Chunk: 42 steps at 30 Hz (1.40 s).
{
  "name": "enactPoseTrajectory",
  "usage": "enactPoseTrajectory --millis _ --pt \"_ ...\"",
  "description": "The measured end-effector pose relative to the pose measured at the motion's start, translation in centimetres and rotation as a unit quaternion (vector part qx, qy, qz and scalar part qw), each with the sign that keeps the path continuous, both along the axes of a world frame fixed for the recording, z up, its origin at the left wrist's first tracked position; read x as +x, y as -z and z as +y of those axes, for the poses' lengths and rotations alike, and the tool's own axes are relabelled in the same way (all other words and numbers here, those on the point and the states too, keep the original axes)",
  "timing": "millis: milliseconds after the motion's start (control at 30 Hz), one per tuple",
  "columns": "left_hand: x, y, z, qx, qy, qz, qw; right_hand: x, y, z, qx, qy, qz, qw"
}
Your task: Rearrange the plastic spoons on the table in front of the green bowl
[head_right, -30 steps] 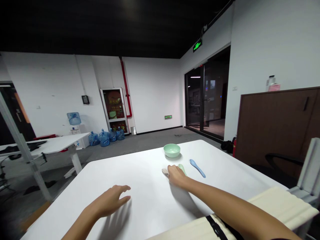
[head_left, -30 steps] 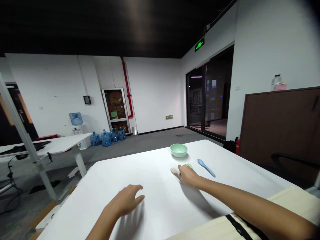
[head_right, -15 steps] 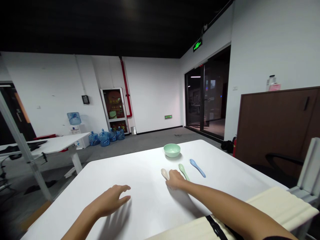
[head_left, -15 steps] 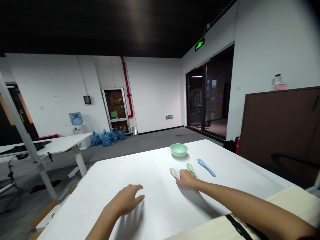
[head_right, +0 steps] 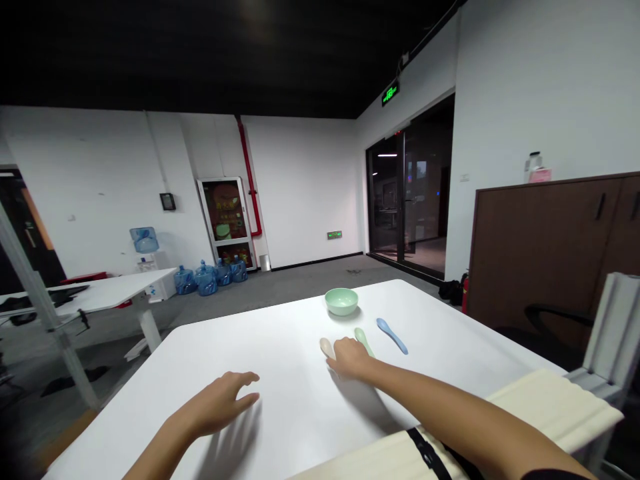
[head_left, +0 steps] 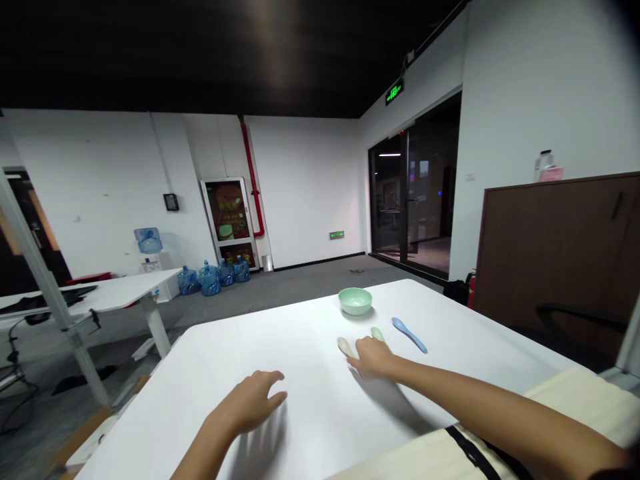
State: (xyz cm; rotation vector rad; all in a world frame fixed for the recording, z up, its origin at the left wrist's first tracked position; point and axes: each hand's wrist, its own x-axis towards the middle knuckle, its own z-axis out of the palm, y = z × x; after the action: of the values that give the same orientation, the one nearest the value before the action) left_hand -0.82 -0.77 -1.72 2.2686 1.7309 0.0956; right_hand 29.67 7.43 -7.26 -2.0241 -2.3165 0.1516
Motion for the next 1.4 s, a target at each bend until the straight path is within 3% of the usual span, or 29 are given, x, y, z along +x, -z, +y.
enactPoseTrajectory --millis 233,367,633,933,1233,1400 --pt "-0.1 0.3 0.4 0.010 0.006 -0.005 1.000 1.5 -3.5 -1.7 0.069 -0.025 0.003 0.997" --pt "-0.1 0.0 0.3 0.023 0.005 -0.008 1.000 3.4 -4.4 -3.2 0.082 -0.045 0.036 0.995" --pt "0.1 -0.6 -0.2 0.035 0.004 0.001 0.999 5.4 -3.0 -4.2 0.080 -0.041 0.069 0.994" --pt "0.1 -0.4 -0.2 0.027 0.003 -0.005 1.000 2.9 -3.7 -2.4 0.037 -0.030 0.043 0.998" --pt "0.2 -0.7 -0.4 0.024 -0.001 0.004 1.000 0.2 -0.2 0.3 -0.040 -0.031 -0.003 0.999" --pt "0.2 -0.5 -0.1 0.017 0.000 -0.003 1.000 0.4 0.4 0.4 -0.049 -0.025 0.029 0.998"
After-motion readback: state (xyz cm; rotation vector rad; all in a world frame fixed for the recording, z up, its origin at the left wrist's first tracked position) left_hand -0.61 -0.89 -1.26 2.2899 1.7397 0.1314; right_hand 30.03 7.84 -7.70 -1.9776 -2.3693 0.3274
